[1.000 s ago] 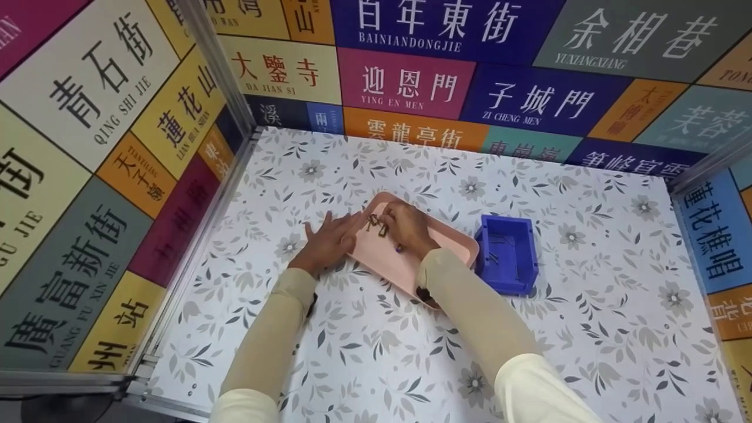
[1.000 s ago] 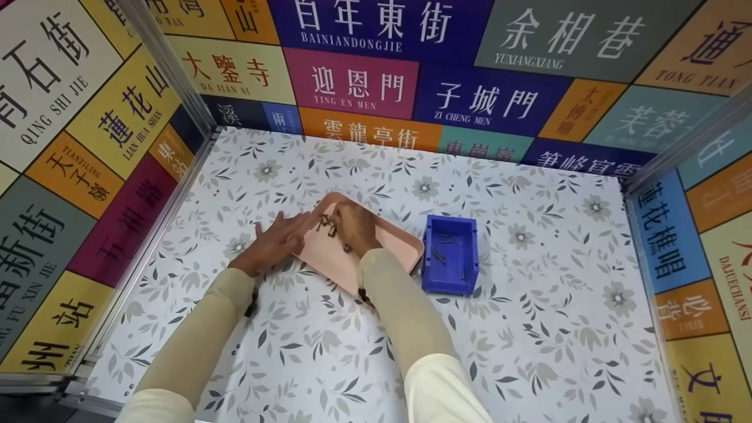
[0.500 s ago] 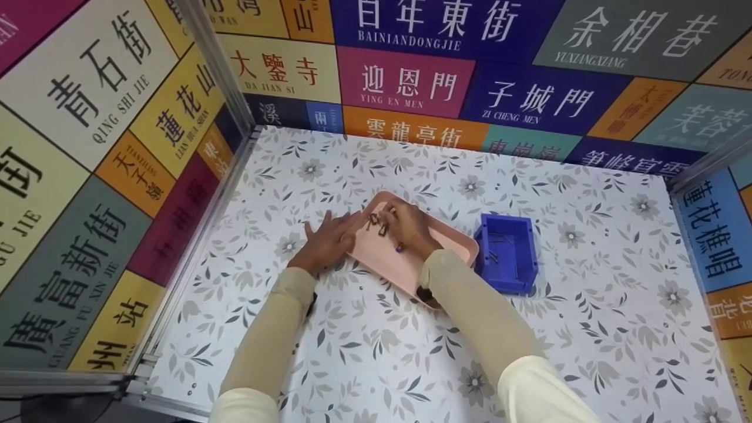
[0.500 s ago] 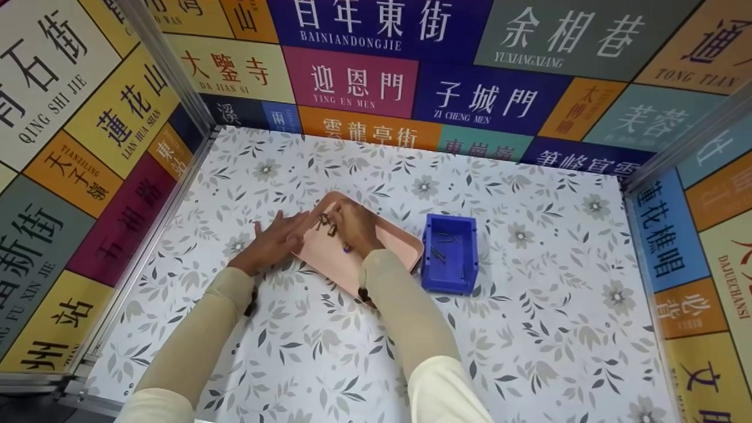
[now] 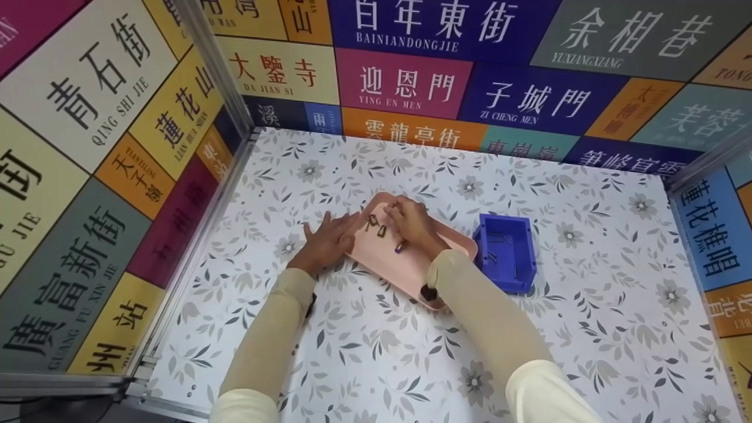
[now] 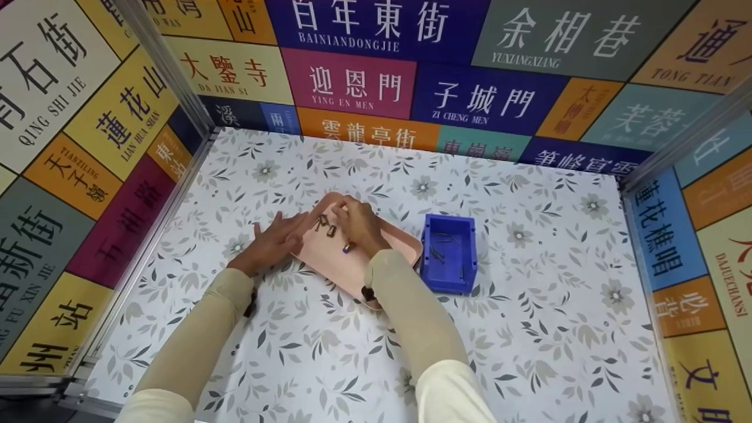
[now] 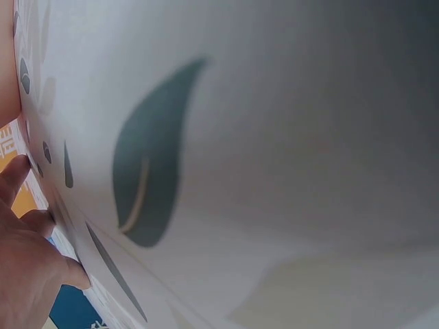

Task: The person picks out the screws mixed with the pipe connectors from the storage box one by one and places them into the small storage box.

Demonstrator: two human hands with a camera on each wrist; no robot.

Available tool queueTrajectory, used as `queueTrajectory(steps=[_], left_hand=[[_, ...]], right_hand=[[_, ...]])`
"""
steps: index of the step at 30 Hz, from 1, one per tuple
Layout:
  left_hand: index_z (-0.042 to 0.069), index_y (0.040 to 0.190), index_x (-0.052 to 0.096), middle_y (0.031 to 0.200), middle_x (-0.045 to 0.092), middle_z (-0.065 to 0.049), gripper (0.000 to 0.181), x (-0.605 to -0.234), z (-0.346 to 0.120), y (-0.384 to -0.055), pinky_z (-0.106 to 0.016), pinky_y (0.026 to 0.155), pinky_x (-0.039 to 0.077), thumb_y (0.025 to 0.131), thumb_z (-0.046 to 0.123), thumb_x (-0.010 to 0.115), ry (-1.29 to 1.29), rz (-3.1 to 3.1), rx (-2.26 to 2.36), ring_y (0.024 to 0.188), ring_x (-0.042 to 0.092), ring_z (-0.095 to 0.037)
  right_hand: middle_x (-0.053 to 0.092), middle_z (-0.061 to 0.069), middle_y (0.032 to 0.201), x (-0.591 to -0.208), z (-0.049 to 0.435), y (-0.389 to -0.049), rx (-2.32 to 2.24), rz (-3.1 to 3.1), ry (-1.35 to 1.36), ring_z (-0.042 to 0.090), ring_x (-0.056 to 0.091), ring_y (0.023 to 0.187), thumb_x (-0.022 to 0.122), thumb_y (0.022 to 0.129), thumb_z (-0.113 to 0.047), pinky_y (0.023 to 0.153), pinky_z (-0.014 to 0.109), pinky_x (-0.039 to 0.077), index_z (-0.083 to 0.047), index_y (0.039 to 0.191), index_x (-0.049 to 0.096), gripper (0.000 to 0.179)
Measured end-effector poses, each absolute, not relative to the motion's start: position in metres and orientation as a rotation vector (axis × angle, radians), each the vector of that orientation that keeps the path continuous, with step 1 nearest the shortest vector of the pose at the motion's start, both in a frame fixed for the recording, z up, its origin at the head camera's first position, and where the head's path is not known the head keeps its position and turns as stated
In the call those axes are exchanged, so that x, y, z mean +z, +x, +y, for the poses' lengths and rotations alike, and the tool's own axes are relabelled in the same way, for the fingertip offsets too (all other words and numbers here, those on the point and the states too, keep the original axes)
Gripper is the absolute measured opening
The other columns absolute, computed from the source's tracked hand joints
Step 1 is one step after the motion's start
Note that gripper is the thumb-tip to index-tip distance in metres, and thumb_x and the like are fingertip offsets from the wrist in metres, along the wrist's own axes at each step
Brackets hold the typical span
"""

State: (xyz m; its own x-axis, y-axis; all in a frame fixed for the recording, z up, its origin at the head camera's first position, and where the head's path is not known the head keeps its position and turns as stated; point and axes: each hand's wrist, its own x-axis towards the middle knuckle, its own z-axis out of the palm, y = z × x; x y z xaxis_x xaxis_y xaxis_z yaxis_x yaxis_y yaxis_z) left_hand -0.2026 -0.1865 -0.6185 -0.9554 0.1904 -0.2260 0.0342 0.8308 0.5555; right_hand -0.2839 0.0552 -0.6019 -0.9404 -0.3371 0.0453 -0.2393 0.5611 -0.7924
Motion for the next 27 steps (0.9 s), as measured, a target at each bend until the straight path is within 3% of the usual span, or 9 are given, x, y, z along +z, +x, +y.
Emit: queueTrajectory(steps=[10,18,27], left_hand=[[0.056,0.158,0.013,0.17,0.024,0.009,0.054,-0.62,-0.187,-0.203,-0.075,0.116,-0.014,0.106,0.059,0.024,0.171,2.741,0.84,0.16,-0.005,-0.034],[0.057,0.158,0.013,0.17,0.024,0.009,0.053,-0.619,-0.187,-0.203,-0.075,0.116,-0.015,0.106,0.06,0.025,0.176,2.734,0.856,0.16,-0.005,-0.034],[0.055,0.158,0.012,0.17,0.023,0.01,0.055,-0.62,-0.186,-0.204,-0.076,0.115,-0.015,0.105,0.055,0.025,0.148,2.721,0.822,0.16,-0.006,-0.032]], right_hand=[[0.071,0.018,0.08,-0.58,0.063,-0.285,-1.395,2.624,-0.511,0.011,0.058,0.058,0.062,0.103,-0.027,0.049,0.023,0.042,-0.01,0.104,0.068,0.018],[0.056,0.001,0.066,-0.568,0.074,-0.282,-1.415,2.695,-0.607,0.01,0.052,0.055,0.064,0.102,-0.024,0.051,0.023,0.04,-0.009,0.102,0.072,0.017],[0.065,0.009,0.094,-0.556,0.089,-0.272,-1.528,2.736,-0.591,0.019,0.061,0.086,0.067,0.1,-0.019,0.077,0.029,0.05,-0.004,0.097,0.073,0.016]])
